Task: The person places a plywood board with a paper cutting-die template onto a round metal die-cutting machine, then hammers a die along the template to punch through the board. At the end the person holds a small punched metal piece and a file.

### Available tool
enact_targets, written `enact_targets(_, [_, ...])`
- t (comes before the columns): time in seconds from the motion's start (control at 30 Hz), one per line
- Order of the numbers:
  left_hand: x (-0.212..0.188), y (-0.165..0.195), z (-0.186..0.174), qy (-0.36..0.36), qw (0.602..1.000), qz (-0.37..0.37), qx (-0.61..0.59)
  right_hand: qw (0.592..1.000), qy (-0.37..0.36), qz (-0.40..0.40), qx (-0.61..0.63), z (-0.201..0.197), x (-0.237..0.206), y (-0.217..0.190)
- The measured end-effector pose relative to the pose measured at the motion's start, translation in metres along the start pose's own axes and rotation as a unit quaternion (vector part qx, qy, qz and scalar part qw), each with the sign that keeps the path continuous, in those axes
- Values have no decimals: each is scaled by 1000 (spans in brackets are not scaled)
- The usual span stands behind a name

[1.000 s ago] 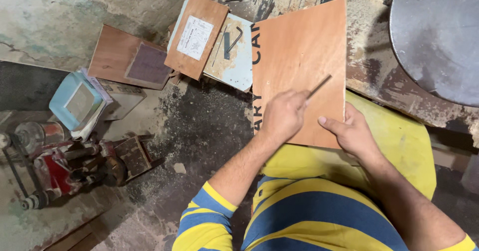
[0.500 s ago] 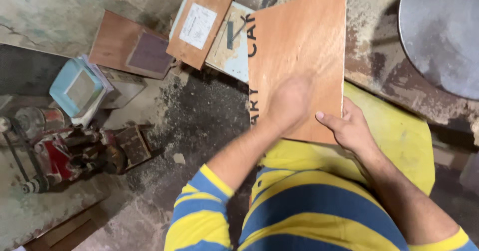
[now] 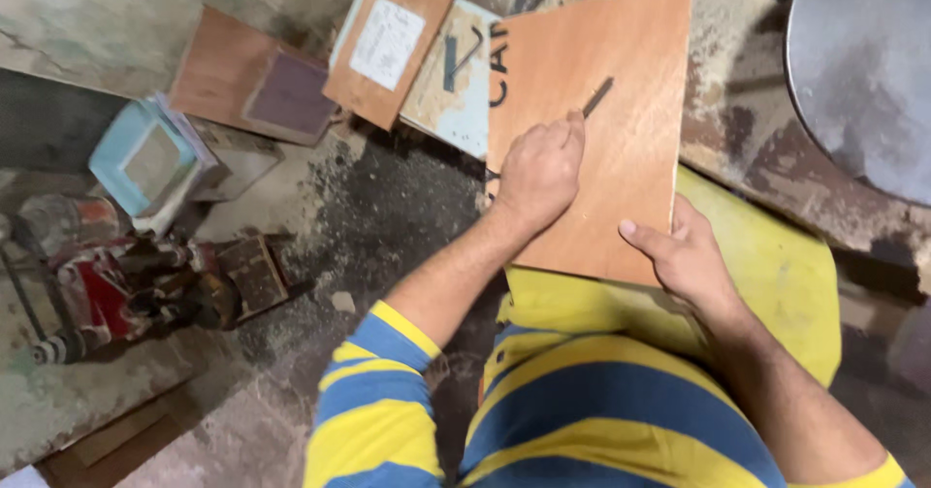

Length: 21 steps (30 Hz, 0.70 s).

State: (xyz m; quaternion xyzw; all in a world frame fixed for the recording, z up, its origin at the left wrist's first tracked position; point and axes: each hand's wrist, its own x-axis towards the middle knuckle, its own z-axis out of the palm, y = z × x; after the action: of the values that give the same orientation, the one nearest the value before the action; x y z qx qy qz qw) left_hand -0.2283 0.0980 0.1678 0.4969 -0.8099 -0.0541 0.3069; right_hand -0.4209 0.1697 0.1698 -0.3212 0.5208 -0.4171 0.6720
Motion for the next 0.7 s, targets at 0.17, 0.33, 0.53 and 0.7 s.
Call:
enact_targets(0.17, [-12,5,-3,-57,984,171,3,998,-19,5,57,0,0,1])
enact_targets(0.33, [-20,6,-16,-67,985,155,24,999,-10,17,33,-3,1,9])
enact_targets(0.53, [-21,11,-26,-98,980,157,67,998,-26,22,53,-2,-1,11])
enact_targets(0.7, [-24,19,-31,-132,980,125,78,996,-33,30,73,1,-4,11])
